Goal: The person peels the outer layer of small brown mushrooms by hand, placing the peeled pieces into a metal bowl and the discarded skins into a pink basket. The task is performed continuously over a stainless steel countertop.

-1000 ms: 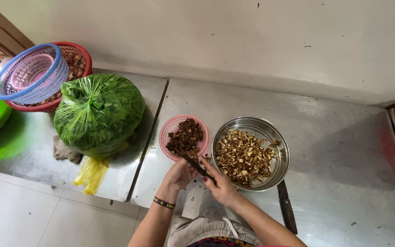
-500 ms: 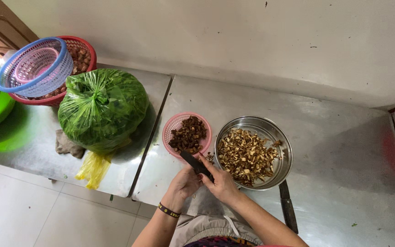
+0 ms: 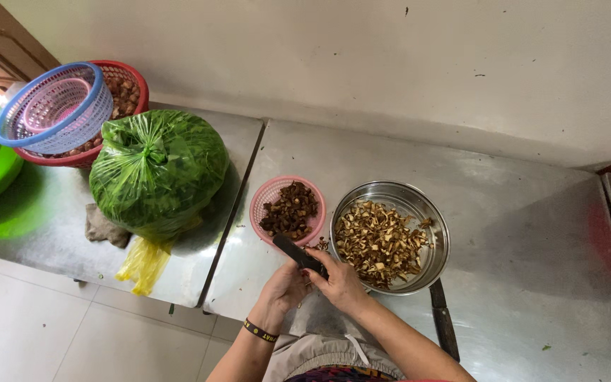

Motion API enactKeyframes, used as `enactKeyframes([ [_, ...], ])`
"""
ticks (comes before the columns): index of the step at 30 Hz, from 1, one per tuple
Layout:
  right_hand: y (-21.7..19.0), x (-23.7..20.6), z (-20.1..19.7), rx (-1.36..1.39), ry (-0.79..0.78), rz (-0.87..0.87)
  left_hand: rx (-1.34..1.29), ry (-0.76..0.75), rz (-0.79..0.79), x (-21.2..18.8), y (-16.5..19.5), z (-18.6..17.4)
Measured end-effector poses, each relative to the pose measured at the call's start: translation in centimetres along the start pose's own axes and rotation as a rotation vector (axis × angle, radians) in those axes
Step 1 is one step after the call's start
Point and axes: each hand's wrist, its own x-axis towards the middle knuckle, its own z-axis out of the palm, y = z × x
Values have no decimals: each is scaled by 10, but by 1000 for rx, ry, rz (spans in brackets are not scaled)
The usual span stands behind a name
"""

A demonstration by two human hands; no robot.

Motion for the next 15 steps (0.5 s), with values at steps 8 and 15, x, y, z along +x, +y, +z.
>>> enactKeyframes([
  [8, 30, 5, 25, 456, 20, 351, 97, 120, 448, 0, -12, -17],
  [15, 23, -1, 27, 497, 9, 430, 262, 109, 216, -8, -8, -16],
])
